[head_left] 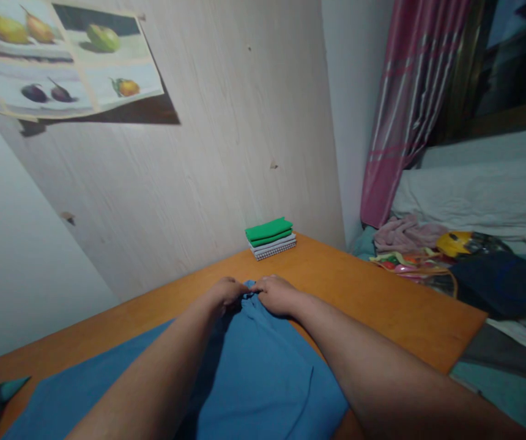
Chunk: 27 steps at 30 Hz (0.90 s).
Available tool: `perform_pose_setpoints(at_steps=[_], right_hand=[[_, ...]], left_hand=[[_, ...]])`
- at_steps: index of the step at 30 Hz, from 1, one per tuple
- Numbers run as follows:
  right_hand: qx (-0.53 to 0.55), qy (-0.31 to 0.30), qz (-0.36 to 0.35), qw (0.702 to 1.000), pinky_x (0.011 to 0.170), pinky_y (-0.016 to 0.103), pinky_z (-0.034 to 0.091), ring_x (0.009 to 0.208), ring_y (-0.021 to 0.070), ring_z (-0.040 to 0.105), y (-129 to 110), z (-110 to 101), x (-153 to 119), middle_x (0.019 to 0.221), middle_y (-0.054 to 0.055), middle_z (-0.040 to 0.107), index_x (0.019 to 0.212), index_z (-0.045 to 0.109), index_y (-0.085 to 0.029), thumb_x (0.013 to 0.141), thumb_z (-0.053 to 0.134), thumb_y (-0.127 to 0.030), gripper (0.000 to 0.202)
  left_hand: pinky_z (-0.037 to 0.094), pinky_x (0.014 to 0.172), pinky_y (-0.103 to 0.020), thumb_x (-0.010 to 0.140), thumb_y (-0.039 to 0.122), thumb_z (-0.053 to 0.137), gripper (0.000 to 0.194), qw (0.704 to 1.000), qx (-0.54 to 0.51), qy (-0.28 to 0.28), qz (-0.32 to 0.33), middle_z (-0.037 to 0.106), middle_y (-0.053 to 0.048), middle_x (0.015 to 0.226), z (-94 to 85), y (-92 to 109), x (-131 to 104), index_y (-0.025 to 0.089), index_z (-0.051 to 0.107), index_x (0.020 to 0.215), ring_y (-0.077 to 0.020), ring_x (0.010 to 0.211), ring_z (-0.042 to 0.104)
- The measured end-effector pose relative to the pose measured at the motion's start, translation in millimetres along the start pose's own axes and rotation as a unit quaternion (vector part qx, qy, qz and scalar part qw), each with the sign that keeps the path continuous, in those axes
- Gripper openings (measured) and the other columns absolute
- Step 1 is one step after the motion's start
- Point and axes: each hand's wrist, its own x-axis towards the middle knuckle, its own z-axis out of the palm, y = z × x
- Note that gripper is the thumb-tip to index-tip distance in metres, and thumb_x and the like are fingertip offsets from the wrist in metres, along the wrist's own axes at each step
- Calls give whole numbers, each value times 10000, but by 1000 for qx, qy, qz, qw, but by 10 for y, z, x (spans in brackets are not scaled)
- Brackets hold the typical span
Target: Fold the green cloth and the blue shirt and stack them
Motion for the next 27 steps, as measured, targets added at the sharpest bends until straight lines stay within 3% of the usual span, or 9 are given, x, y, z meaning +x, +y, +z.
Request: perform_pose_setpoints(at_steps=[4,9,14,23,27], right_hand=[[43,58,70,995,874,296,458,1032,217,641,42,2,50,1103,62,743,1072,726,-212,869,490,-199,312],[82,103,119,984,853,265,456,1056,187,635,47,16,97,1191,85,706,1248,595,-181,920,455,-212,357],[89,75,121,986,811,262,445,1023,190,653,-14,-1,51,1115,66,728,1259,581,-218,915,499,-235,355],[31,9,126,992,719,276,429,1001,225,672,-68,-86,-9,1094,38,736,1225,628,-294,827,566,-305,403],[-5,-42,93,995,741,291,449,1023,241,674,-95,-122,-37,1101,3,744,1084,721,-351,787,593,-324,324]], left_hand=[[347,461,-245,713,307,735,213,996,81,41,3,555,24,537,30,36,94,191,557,720,-122,448,491],[411,572,-247,718,298,719,203,971,215,98,28,690,-63,774,-27,94,200,186,585,820,-189,709,629],[460,706,-306,756,369,676,256,937,330,102,52,735,-127,980,-79,204,161,198,641,943,-276,933,665],[509,791,-351,774,356,654,262,893,440,86,43,739,-166,1129,-101,347,110,212,731,978,-332,1046,686],[517,847,-387,820,371,621,341,874,470,113,52,704,-191,1220,-91,378,100,197,703,1102,-353,1136,651]])
